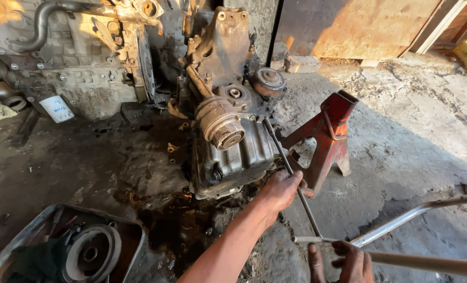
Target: Fitting a pulley and engine cover components onto an engine block using a pry bar and manual alignment.
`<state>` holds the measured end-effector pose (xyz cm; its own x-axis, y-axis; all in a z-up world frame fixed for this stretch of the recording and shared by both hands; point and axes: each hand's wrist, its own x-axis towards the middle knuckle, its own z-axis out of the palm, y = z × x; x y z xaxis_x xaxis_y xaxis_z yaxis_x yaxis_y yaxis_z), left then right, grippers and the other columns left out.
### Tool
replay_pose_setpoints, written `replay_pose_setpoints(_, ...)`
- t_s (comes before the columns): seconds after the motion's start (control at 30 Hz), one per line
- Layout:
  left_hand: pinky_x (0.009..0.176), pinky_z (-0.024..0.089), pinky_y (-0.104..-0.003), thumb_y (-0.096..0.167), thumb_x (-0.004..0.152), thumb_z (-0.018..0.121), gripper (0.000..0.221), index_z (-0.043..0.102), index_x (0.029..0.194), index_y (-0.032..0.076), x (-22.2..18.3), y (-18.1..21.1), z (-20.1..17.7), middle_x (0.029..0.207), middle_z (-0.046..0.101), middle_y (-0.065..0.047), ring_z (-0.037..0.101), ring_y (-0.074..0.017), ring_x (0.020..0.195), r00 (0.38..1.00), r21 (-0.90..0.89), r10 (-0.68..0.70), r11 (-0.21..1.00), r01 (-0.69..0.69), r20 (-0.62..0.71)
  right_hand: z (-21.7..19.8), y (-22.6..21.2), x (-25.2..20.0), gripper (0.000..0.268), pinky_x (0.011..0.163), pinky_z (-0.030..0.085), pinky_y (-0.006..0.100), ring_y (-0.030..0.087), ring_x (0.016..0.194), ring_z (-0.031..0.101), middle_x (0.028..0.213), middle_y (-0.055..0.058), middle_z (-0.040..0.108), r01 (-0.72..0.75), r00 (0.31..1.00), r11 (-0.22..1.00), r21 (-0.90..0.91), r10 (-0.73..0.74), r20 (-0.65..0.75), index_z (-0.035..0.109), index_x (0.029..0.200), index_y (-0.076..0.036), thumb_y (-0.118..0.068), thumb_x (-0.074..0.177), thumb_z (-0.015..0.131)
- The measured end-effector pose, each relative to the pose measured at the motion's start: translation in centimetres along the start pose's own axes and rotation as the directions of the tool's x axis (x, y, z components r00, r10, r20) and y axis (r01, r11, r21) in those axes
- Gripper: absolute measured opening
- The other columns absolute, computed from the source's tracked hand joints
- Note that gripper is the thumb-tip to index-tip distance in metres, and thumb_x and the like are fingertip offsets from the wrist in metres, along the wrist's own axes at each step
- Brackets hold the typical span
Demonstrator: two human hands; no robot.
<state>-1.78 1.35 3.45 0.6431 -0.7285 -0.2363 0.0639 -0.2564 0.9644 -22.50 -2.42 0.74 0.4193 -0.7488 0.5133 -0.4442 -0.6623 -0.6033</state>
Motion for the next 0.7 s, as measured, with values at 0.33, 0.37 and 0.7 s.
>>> replay_pose_setpoints(0.33, 0.030, 0.019, -0.023, 0.037, 0.114, 0.037, 0.035, 0.058, 0.100, 0.013, -0.8, 1.2, 0.4, 0.116, 0.078, -0.012, 0.024, -0.0048, 0.035, 1.000, -0.155, -0.019, 0.988, 0.021, 0.015, 1.1, -0.4, 3.0, 0.071, 0.079, 0.060, 0.046, 0.044, 0.071, 0.071, 0.077, 0.039, 0.074, -0.792, 0.611, 0.400, 0.461, 0.523, 0.595, 0.079, 0.095, 0.022, -0.039, 0.111, 0.046)
replay_pose_setpoints(0.37, 0.032, 0.020, -0.022, 0.037, 0.114, 0.038, 0.037, 0.059, 0.097, 0.012, -2.0, 2.2, 0.5, 0.115, 0.079, -0.010, 0.024, -0.0043, 0.035, 0.999, -0.178, -0.050, 0.983, 0.047, -0.013, 3.0, 2.7, 2.6, 0.079, 0.074, 0.056, 0.048, 0.046, 0.069, 0.067, 0.082, 0.037, 0.072, -0.838, 0.541, 0.211, 0.503, 0.446, 0.713, 0.075, 0.099, 0.021, -0.052, 0.110, 0.045)
replay_pose_setpoints(0.7, 0.036, 0.022, -0.025, 0.045, 0.116, 0.038, 0.053, 0.078, 0.101, 0.014, -0.1, -0.1, -0.9, 0.053, 0.054, 0.007, 0.023, -0.0052, 0.037, 0.999, -0.107, 0.043, 0.993, -0.043, -0.004, -0.8, 3.1, 3.8, 0.053, 0.124, 0.026, 0.041, 0.022, 0.148, 0.057, 0.144, 0.001, 0.067, 0.238, 0.964, 0.961, -0.140, -0.252, -0.089, 0.076, 0.115, -0.022, -0.047, 0.068, 0.074)
